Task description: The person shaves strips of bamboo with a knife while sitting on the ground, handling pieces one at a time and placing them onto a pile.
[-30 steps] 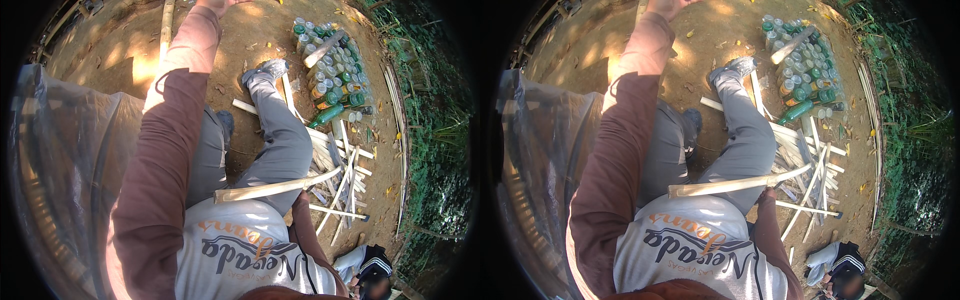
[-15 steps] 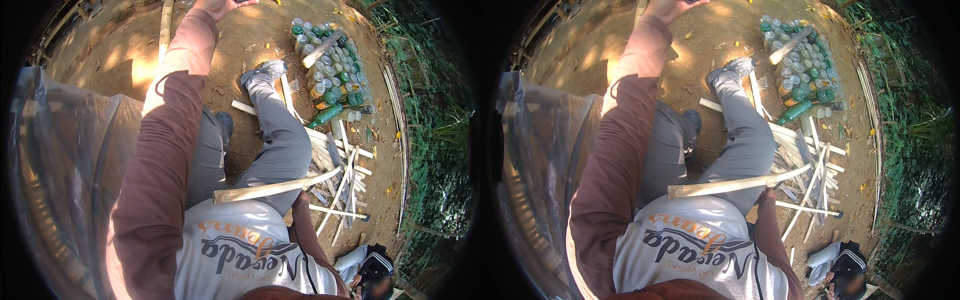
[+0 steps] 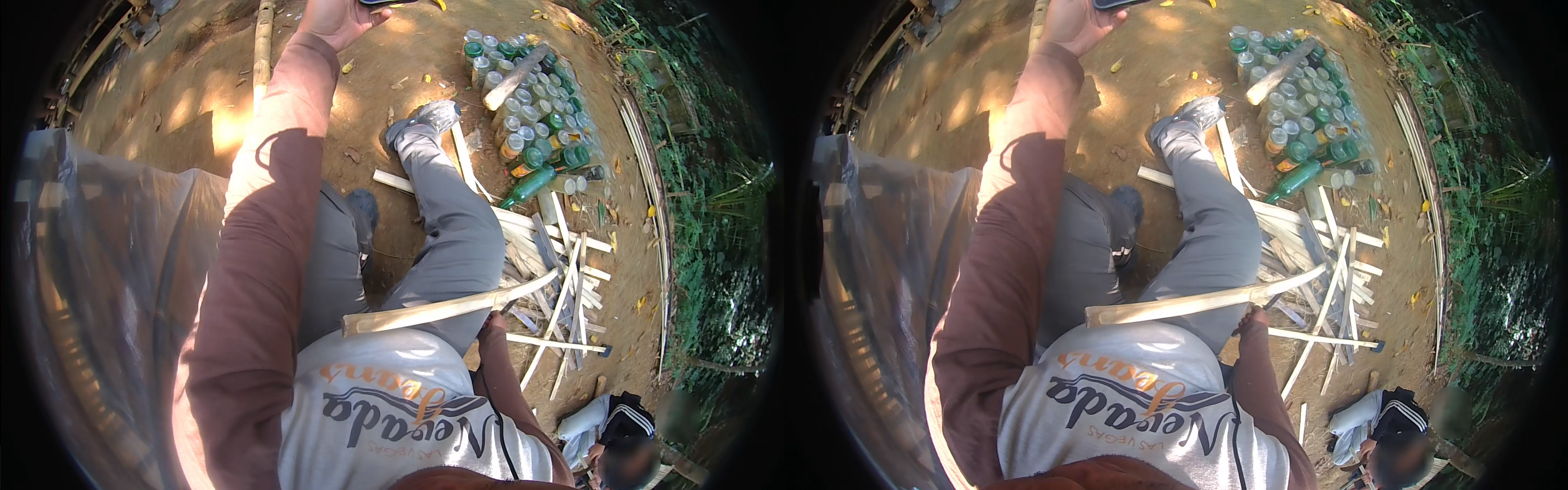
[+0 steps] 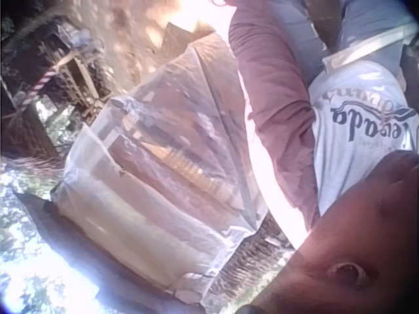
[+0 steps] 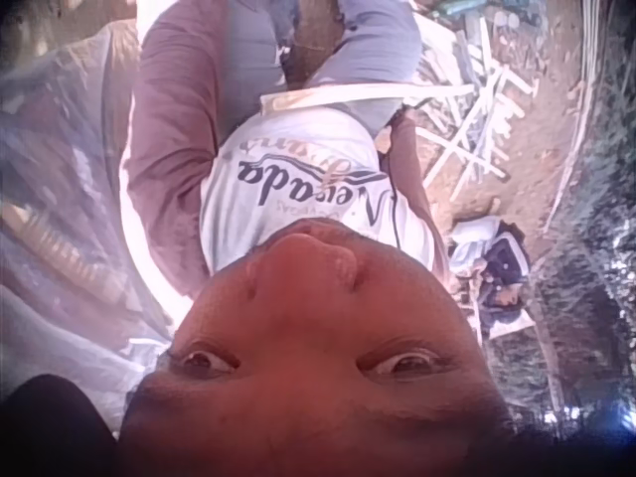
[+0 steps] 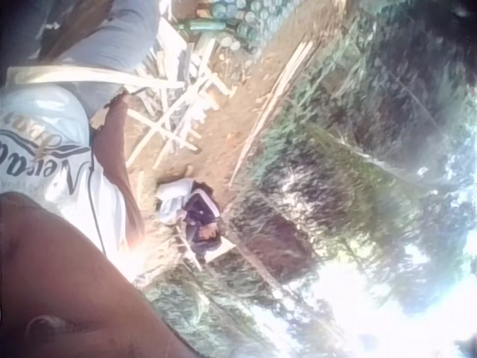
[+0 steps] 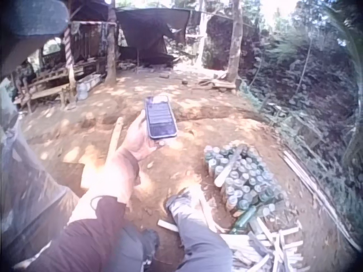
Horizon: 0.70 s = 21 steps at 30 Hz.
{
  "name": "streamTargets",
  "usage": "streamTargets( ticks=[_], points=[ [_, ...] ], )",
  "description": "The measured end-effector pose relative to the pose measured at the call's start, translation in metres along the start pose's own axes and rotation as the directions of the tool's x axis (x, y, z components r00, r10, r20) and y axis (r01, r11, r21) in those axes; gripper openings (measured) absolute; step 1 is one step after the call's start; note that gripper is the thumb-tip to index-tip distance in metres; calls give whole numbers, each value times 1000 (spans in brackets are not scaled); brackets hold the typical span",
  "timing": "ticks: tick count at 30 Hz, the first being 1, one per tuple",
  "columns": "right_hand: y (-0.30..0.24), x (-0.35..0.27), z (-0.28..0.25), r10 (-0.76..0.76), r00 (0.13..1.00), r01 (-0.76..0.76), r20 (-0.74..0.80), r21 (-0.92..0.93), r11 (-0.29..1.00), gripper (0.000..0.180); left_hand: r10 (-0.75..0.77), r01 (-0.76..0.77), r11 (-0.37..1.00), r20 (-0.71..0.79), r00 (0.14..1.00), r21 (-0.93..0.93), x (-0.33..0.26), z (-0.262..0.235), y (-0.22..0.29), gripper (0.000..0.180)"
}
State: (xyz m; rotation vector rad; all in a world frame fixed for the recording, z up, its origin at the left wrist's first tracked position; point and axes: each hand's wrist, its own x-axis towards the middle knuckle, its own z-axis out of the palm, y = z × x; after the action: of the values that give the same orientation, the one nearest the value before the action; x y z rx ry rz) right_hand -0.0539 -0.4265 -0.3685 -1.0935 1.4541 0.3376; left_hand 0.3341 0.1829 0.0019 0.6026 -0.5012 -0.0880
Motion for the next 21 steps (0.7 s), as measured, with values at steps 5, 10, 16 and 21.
streamTargets(
  ticks=[5,10,16,21],
  points=[
    [3,-6,12,41,999,-43,-27,-68,997,23,90,-77,996,-293,952,55,7,8,-18,71],
    [6,13,-11,11,999,-12,-40,-26,1000,21,-52,87,994,-430,901,61,27,-19,-74,61],
    [5,9,-5,25,1000,-25,15,0,1000,23,-318,269,947,-393,863,-177,25,-77,-177,62],
    [13,17,-16,19,999,-20,39,18,1000,24,-501,452,864,-470,727,-222,21,-108,-290,48]
  ],
)
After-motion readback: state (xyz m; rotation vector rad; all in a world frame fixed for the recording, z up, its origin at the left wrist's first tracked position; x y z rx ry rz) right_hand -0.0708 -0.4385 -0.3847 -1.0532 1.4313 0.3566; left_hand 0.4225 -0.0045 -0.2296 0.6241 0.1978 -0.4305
